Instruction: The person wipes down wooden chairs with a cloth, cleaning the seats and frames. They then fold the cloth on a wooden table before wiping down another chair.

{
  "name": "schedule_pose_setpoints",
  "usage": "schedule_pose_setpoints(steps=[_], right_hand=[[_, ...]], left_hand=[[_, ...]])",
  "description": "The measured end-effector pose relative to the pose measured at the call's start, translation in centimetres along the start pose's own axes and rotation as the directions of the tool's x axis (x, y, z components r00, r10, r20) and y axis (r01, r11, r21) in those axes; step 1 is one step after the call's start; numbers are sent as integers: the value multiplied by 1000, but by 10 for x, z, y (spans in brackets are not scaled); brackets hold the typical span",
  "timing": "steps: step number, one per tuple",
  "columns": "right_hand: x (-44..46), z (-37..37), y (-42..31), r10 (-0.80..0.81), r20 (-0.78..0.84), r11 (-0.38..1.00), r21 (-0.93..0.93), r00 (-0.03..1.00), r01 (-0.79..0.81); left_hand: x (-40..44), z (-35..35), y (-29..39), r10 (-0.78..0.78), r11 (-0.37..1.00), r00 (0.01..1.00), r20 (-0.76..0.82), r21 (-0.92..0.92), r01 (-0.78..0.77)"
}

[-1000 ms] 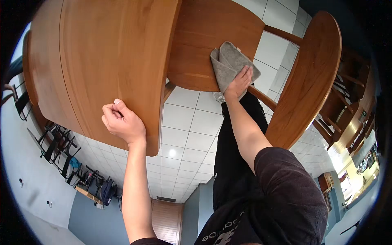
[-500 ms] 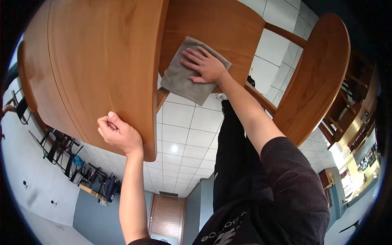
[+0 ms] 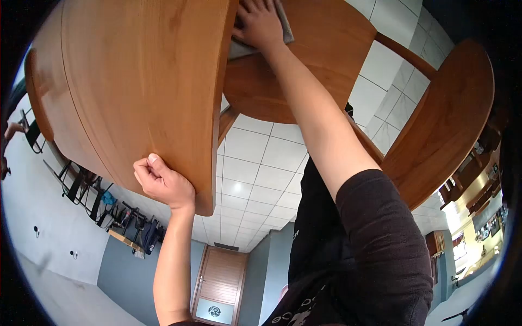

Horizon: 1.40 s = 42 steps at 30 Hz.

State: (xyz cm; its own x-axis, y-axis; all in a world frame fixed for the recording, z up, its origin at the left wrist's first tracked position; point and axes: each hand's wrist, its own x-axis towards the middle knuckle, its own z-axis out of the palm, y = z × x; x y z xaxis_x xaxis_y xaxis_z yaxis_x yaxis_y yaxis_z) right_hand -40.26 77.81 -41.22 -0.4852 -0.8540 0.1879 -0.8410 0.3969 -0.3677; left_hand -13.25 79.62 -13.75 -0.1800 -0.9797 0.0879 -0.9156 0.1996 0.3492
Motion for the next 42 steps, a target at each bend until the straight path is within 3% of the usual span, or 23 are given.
schedule_pose_setpoints(steps=[4,6,8,10,13,15,16,18,20,21,23,24,25,26,28,30,32,34,37,38,39,41,42], right_hand=[[-10,-5,-4,197,-168,970,174,966,-168],[-39,-16,-9,-179,186,981,-43,966,189],[-90,-16,-20,-206,124,964,198,971,179],[-142,-29,-45,-13,228,986,164,974,-25],[-188,-39,-62,30,317,986,146,948,-80],[-190,-42,-50,-505,352,829,451,788,329],[-179,-38,-42,-494,353,837,441,794,324],[-134,-16,-13,-811,279,577,530,514,622],[-80,-8,15,-724,294,686,412,625,600],[-57,-7,30,-605,162,784,291,780,548],[-11,-14,54,-273,69,961,-10,959,275],[4,-21,62,-146,20,989,-28,989,146],[8,-24,70,-18,-30,999,-46,999,17],[3,-27,72,-21,-26,999,-50,999,20],[-16,-21,76,113,-212,979,-144,971,-145],[-71,-20,64,229,-214,964,-84,950,-251],[-138,-34,55,223,-80,975,6,972,-223],[-197,-46,45,284,17,957,-65,959,-282],[-205,-63,38,278,168,959,-111,946,-262],[-199,-65,47,136,264,990,-64,955,-123],[-187,-67,58,134,260,991,-65,956,-121],[-155,-63,88,-396,338,915,221,854,337],[-138,-63,102,-440,344,898,191,829,397]], left_hand=[[1,0,0,-2,1000,1000,13,-31,3],[-1,1,1,21,1000,1000,0,10,-21],[-1,0,4,45,997,999,-14,60,-44],[-1,1,9,-2,1000,1000,-1,11,2],[-1,0,5,40,991,999,9,128,-41],[-1,1,3,57,992,998,-4,114,-56],[0,1,2,64,992,998,-14,109,-62],[1,3,3,41,998,999,-25,49,-40],[0,0,6,-18,1000,1000,15,26,18],[-1,-1,3,-24,999,999,21,35,23],[2,0,-2,9,1000,1000,-14,-11,-9],[2,-2,-2,3,1000,1000,-9,1,-3],[2,-3,0,-10,1000,1000,2,-4,10],[3,-2,2,-19,1000,1000,10,-17,19],[1,2,7,-28,999,1000,4,-20,28],[2,5,10,-33,999,999,-17,-28,33],[3,4,7,12,1000,1000,-12,1,-12],[2,3,5,27,999,1000,-15,38,-26],[2,5,6,31,998,999,-11,60,-30],[0,3,7,40,996,999,-7,79,-40],[2,3,7,58,994,998,-8,97,-57],[6,4,8,35,998,999,-17,54,-34],[2,4,7,-12,1000,1000,-5,24,12]])
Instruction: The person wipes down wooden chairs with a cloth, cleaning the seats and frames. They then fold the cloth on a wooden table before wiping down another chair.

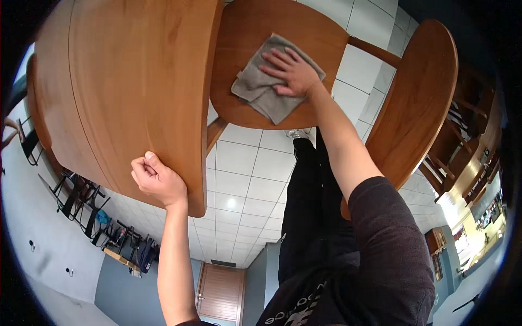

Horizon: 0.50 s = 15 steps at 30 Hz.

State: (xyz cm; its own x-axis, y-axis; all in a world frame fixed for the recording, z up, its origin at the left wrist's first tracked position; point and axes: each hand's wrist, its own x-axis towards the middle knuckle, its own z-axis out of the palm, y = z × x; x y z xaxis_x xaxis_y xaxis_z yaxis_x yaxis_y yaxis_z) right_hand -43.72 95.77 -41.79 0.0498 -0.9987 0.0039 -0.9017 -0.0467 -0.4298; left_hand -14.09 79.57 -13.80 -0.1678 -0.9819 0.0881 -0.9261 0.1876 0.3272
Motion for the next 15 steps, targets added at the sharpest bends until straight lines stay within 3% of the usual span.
schedule_pose_setpoints(steps=[2,4,5,7,11,12,14,15], right_hand=[[15,-2,39,168,-217,976,-104,962,-193],[31,-13,64,418,-496,848,-87,761,-523],[38,-26,65,423,-489,849,-78,763,-522],[45,-47,61,622,-362,709,-118,695,-696],[32,-26,70,539,-496,738,-111,681,-665],[23,-7,60,617,-599,646,17,509,-763],[2,18,14,831,-517,351,197,207,-915],[-12,34,-14,874,-464,268,211,144,-940]], left_hand=[[-1,0,-1,-14,1000,1000,6,-26,14],[3,2,1,-19,998,1000,-3,-57,18],[4,1,1,2,999,1000,0,-50,-2],[1,-2,-1,14,999,1000,13,-33,-14],[2,-1,-3,43,999,999,-4,3,-43],[2,-1,-4,73,995,997,1,66,-73],[2,-3,-2,63,996,998,4,68,-63],[3,-1,-1,59,996,998,11,71,-60]])
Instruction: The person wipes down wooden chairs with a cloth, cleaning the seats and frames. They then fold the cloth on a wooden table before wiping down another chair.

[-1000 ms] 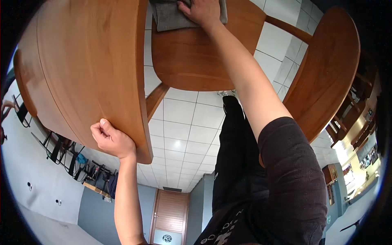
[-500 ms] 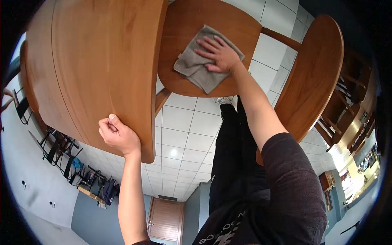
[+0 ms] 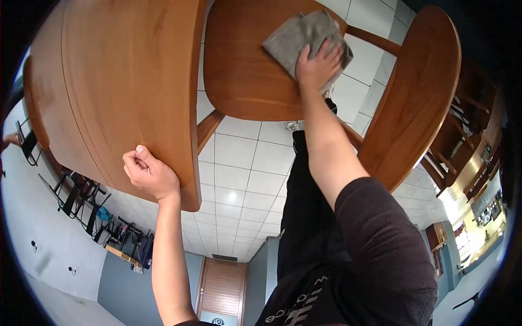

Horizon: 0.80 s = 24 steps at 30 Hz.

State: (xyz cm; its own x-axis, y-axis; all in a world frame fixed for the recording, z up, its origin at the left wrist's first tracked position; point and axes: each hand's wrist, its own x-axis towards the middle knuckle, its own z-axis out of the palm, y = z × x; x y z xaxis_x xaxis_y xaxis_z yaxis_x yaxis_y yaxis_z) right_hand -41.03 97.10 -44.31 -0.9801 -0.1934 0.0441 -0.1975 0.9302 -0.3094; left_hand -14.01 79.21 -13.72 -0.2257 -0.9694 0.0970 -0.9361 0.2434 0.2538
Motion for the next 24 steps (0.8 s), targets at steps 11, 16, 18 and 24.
schedule_pose_setpoints(steps=[11,16,18,24], right_hand=[[-24,-21,10,-532,349,844,144,771,517],[4,-6,-6,-105,139,988,-96,985,119],[21,-7,-4,-238,124,970,-20,963,242],[56,2,-14,-329,27,944,46,944,328]], left_hand=[[5,1,-2,-13,1000,1000,-17,-13,13],[2,3,6,7,999,998,-60,-38,-9],[1,-1,-1,-28,977,1000,-6,-212,26],[39,-6,62,385,906,903,190,-263,-331]])
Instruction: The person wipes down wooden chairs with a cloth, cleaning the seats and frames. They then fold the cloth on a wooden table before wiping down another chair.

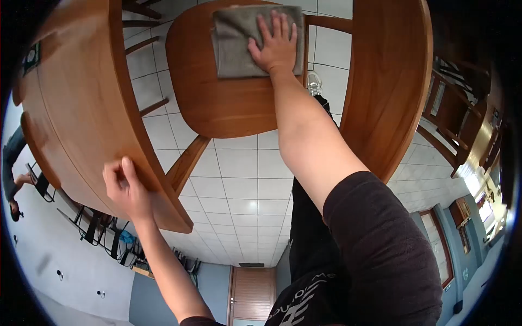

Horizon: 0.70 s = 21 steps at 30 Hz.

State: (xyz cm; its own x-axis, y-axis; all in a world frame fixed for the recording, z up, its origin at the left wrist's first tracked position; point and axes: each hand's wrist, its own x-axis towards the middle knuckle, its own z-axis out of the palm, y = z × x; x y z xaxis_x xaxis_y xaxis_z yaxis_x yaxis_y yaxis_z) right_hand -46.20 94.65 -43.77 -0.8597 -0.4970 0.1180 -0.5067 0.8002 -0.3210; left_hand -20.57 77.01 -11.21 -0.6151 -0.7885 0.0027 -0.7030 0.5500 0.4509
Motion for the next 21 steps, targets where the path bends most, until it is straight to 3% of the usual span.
schedule_pose_setpoints(steps=[1,3,5,6,8,12,14,17,21], right_hand=[[7,5,-1,81,-45,997,-3,996,-81],[11,3,-5,67,-56,998,7,996,-66],[13,2,-4,62,-52,998,3,997,-62],[12,4,-2,53,-48,999,0,997,-53],[12,8,-1,86,-30,996,20,996,-85],[11,7,1,66,-7,998,-9,998,-66],[12,6,0,54,-6,998,-25,999,-54],[17,3,7,-39,-18,999,-24,999,38],[35,-1,6,-23,-42,999,27,999,25]], left_hand=[[25,5,8,184,983,982,53,12,-184],[73,20,23,269,963,963,11,19,-269],[109,39,31,159,972,983,-87,-163,-171],[113,44,35,150,973,985,-90,-166,-163],[118,48,39,70,995,987,-147,75,-59],[113,51,26,55,993,959,-277,-83,-81],[115,51,34,136,989,954,-265,97,-114],[118,51,29,139,989,960,-244,93,-119],[118,54,27,174,981,960,-220,124,-149]])
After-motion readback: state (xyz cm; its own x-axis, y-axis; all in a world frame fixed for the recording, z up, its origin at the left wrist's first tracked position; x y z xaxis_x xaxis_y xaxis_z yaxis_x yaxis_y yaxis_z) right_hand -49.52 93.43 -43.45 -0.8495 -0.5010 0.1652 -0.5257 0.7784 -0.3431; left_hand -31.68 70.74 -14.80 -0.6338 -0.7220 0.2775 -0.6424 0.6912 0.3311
